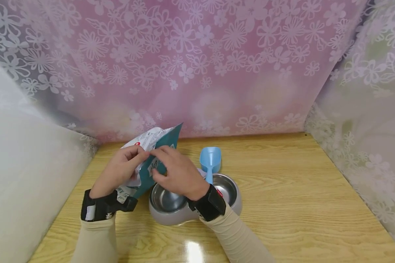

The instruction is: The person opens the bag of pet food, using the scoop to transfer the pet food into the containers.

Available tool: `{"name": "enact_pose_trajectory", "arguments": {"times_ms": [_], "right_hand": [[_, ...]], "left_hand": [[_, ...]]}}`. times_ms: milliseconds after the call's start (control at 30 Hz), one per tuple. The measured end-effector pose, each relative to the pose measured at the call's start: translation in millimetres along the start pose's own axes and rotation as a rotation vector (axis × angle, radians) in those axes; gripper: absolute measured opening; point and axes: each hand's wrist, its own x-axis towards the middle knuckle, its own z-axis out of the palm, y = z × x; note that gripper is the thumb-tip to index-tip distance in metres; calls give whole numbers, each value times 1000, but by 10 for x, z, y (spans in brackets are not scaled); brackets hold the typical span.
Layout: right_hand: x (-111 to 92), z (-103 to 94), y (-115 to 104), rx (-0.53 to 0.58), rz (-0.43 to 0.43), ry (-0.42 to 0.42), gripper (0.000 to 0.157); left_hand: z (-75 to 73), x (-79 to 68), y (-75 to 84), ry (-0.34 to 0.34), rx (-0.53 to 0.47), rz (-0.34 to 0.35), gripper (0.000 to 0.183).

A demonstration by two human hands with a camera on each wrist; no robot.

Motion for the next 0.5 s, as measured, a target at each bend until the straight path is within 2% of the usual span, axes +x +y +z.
{"name": "enact_pose_trajectory", "arguments": {"times_ms": [167,500], "right_hand": [[2,7,-28,-29,11,-12,48],[-8,30,-19,-71,6,40,40]], "left_hand": [[-7,-7,-16,5,-6,12,37],[11,0,-28,65,3,84,33]]}}
